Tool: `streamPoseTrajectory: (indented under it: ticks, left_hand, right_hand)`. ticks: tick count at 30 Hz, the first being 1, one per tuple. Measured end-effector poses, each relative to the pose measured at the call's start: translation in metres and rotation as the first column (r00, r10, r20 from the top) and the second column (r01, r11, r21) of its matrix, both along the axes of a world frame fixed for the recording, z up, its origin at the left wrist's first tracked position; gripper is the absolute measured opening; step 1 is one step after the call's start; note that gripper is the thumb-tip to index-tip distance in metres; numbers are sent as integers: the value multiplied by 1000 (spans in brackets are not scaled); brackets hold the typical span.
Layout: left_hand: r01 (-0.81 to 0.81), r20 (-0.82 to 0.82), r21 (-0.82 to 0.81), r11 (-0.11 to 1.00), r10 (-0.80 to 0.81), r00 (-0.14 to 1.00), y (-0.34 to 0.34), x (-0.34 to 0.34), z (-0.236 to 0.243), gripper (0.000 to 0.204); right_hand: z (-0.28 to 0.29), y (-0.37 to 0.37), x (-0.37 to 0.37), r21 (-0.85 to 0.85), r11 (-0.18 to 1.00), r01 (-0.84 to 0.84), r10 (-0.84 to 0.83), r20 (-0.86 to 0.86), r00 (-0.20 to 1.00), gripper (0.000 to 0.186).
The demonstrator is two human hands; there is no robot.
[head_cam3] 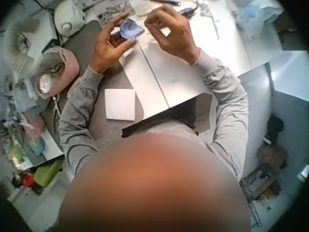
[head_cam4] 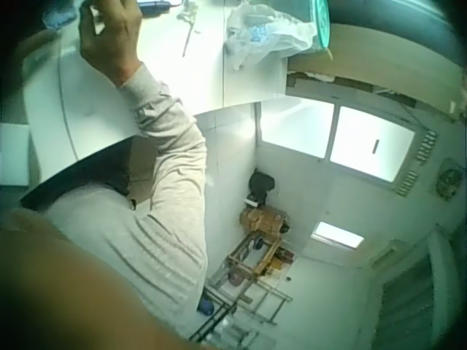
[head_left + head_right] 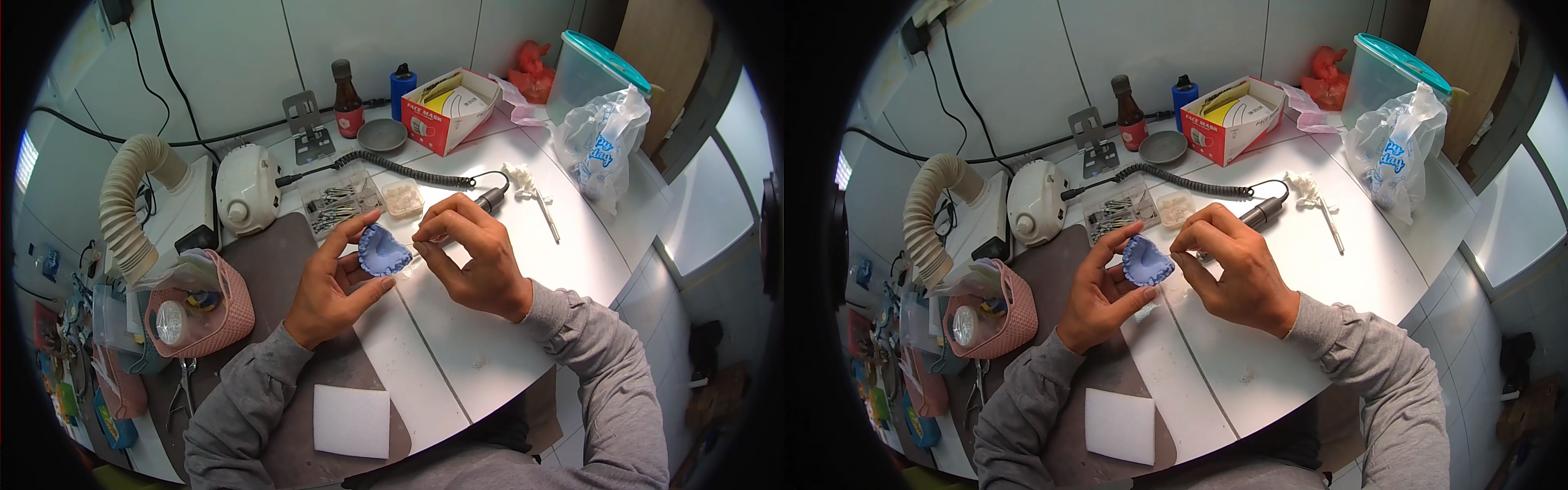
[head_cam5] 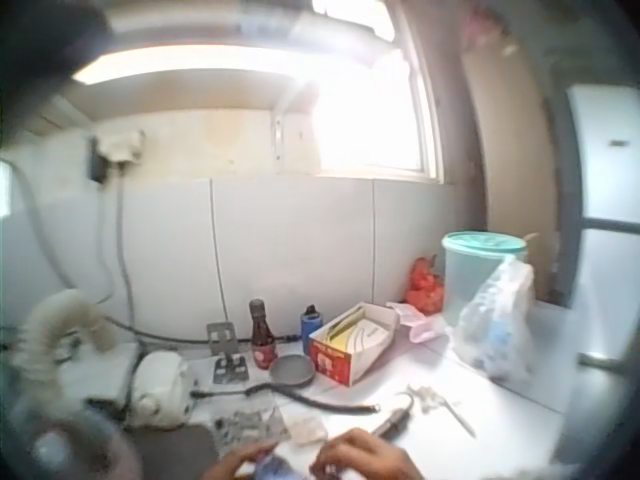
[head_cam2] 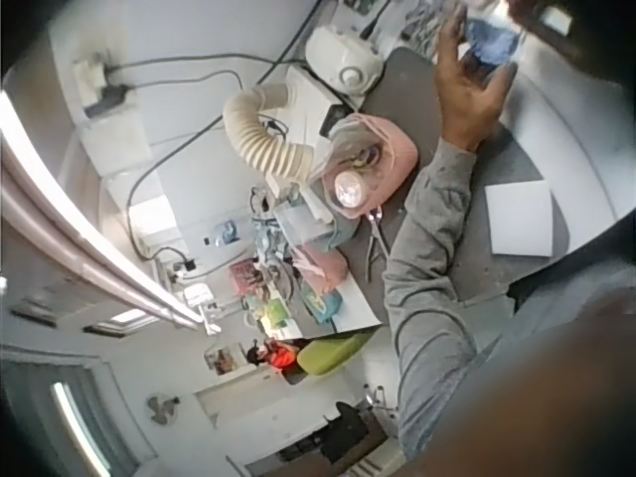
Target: The dental technician trims a plaster dental mold using a handpiece and then cleans/refines it with a small brush and a probe.
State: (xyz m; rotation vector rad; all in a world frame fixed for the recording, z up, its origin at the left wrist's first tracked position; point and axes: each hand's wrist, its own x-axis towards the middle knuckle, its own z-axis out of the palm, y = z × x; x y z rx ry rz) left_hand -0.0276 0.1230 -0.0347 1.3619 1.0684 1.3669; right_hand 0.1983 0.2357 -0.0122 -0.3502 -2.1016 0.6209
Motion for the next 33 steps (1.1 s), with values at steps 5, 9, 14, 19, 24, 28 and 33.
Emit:
streamPoseTrajectory:
  ticks: [5, 9, 14, 19, 24, 28, 33]
  left_hand:
    - [-6, -22, -41, 999, 5, 1000, 0, -1, 1, 89]
    - [-5, -86, -20, 1000, 4, 996, 1, -1, -1, 89]
    - [5, -90, -15, 1000, -6, 996, 0, 0, 0, 86]
    - [33, -161, 2, 999, -32, 986, -1, 0, 2, 85]
    - [23, -163, -3, 1000, -24, 986, 1, 0, 0, 85]
    - [24, -179, 10, 1000, -22, 984, 1, -1, -1, 84]
    - [24, -170, 19, 1000, -21, 985, 2, 1, -2, 82]
  right_hand:
    - [3, -1, 3, 4, 1000, 9, -10, 49, 999, 16]
    - [-3, -1, 2, -8, 999, -36, 36, 52, 998, 16]
    - [-3, -4, 0, -22, 999, -38, 39, 65, 997, 20]
    - [-6, -5, 0, -73, 996, -43, 48, 63, 997, 21]
    - [-3, -3, 1, -24, 1000, -1, 2, 24, 1000, 21]
    - [-2, -6, 0, 12, 1000, -21, 21, 47, 999, 20]
    - [-9, -9, -3, 67, 993, -99, 92, 98, 991, 24]
